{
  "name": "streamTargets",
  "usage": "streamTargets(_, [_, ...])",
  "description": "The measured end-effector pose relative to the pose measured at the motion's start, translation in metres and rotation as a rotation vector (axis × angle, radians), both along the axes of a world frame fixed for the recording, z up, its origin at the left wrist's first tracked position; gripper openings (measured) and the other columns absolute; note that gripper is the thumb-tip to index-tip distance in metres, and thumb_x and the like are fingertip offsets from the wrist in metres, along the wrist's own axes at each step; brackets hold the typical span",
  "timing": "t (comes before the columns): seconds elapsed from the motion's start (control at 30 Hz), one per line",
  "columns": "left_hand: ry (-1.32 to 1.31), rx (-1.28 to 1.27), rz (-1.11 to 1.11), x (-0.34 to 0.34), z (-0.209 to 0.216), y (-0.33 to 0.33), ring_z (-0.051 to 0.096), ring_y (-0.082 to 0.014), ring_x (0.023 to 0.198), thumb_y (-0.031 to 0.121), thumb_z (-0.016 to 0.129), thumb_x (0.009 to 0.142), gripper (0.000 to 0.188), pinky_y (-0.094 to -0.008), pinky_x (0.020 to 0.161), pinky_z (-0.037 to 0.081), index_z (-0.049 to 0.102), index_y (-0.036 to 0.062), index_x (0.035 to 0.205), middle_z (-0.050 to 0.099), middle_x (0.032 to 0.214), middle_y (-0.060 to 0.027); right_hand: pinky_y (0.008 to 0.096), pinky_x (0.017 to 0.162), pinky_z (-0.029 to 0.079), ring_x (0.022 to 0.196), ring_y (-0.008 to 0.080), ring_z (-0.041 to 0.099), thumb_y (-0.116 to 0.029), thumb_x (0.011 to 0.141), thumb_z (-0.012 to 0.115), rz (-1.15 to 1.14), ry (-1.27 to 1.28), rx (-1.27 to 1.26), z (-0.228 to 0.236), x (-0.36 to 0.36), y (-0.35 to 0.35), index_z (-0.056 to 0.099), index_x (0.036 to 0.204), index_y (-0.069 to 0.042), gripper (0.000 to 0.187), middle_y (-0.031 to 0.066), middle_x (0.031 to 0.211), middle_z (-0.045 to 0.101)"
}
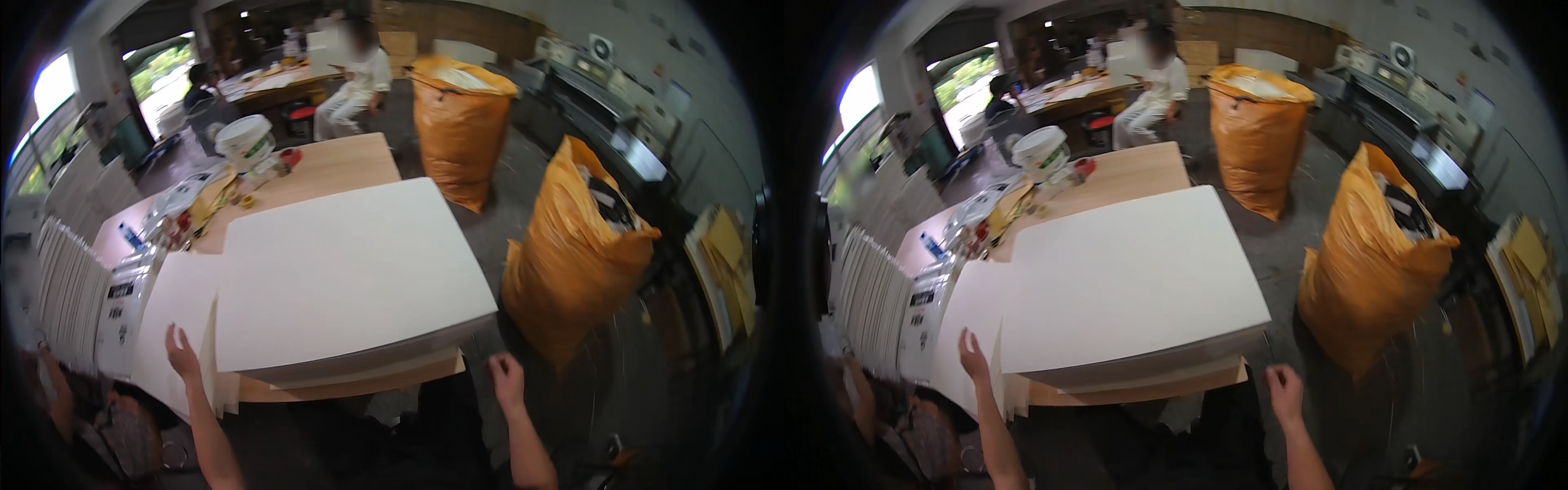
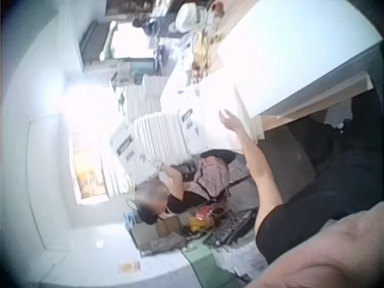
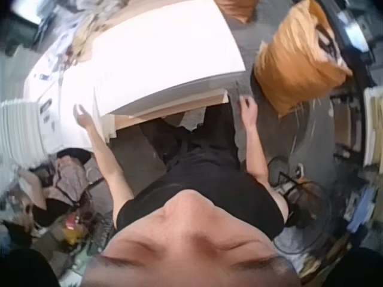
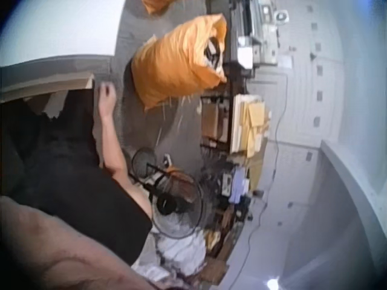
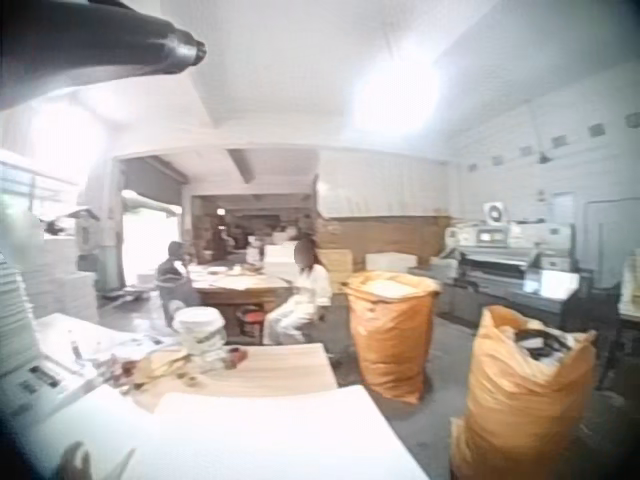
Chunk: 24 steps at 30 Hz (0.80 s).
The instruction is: The person separates individual sheets from a large stack of white boards, fans them out to check for separation, and moves small batches from one stack to another on a workbench.
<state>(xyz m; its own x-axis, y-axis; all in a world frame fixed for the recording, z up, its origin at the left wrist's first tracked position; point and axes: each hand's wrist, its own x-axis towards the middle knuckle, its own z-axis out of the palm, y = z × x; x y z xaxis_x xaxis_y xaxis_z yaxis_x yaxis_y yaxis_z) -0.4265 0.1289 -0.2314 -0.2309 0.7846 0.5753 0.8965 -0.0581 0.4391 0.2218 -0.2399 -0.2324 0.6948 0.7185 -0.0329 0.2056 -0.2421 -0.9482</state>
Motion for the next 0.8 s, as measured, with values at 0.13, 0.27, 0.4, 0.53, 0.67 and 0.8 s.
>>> streamTargets(0.13, [-0.439,0.058,-0.536,0.157,0.147,-0.043,0.055,-0.0273,0.136,0.023,0.051,0.110,0.042,-0.0361,0.115,0.042,0.058,-0.0011,0.143,0.061,0.145,-0.0167,0.0234,0.075,0.047,0.083,0.0065,0.057,-0.018,0.107,0.059,-0.052,-0.069,0.347,0.077,0.021,0.043,0.066,0.103,-0.001,0.019,-0.0011,0.090,0.065])
streamTargets(0.27, [-0.806,0.184,-0.494,0.155,0.127,-0.073,0.052,-0.0256,0.139,0.027,0.042,0.112,0.047,-0.0376,0.119,0.038,0.054,-0.0030,0.146,0.058,0.149,-0.0152,0.0340,0.110,0.045,0.129,0.0212,0.057,-0.029,0.106,0.061,0.062,0.099,0.492,0.083,0.024,0.081,0.049,0.148,0.002,0.053,0.0153,0.143,0.058])
streamTargets(0.4, [-1.338,0.124,-0.469,0.158,0.062,-0.096,0.049,-0.0264,0.142,0.035,0.030,0.113,0.055,-0.0392,0.122,0.033,0.053,-0.0017,0.148,0.056,0.151,-0.0150,0.0344,0.112,0.042,0.135,0.0226,0.053,-0.027,0.103,0.064,0.082,0.178,0.502,0.085,0.007,0.107,0.042,0.154,0.005,0.064,0.0162,0.150,0.053])
streamTargets(0.53, [-1.315,0.138,-0.323,0.210,0.076,-0.103,0.059,-0.0270,0.128,0.033,0.040,0.109,0.052,-0.0383,0.113,0.043,0.063,-0.0040,0.137,0.062,0.141,-0.0160,0.0300,0.098,0.050,0.114,0.0167,0.062,-0.020,0.098,0.065,-0.009,0.195,0.490,0.083,-0.009,0.117,0.053,0.148,0.002,0.056,0.0117,0.134,0.065])
streamTargets(0.67, [-1.241,0.119,-0.187,0.207,0.076,-0.094,0.065,-0.0271,0.118,0.032,0.042,0.108,0.049,-0.0370,0.103,0.051,0.066,-0.0027,0.133,0.066,0.131,-0.0142,0.0280,0.092,0.050,0.107,0.0138,0.062,-0.019,0.098,0.065,-0.059,0.205,0.468,0.087,-0.015,0.115,0.053,0.148,0.002,0.056,0.0101,0.130,0.066])
streamTargets(0.8, [-1.252,0.144,-0.131,0.214,0.076,-0.090,0.064,-0.0264,0.118,0.032,0.042,0.107,0.049,-0.0366,0.103,0.051,0.067,-0.0034,0.132,0.066,0.131,-0.0141,0.0274,0.090,0.050,0.102,0.0126,0.061,-0.020,0.102,0.061,-0.074,0.164,0.520,0.085,-0.017,0.116,0.052,0.148,0.002,0.052,0.0090,0.126,0.066])
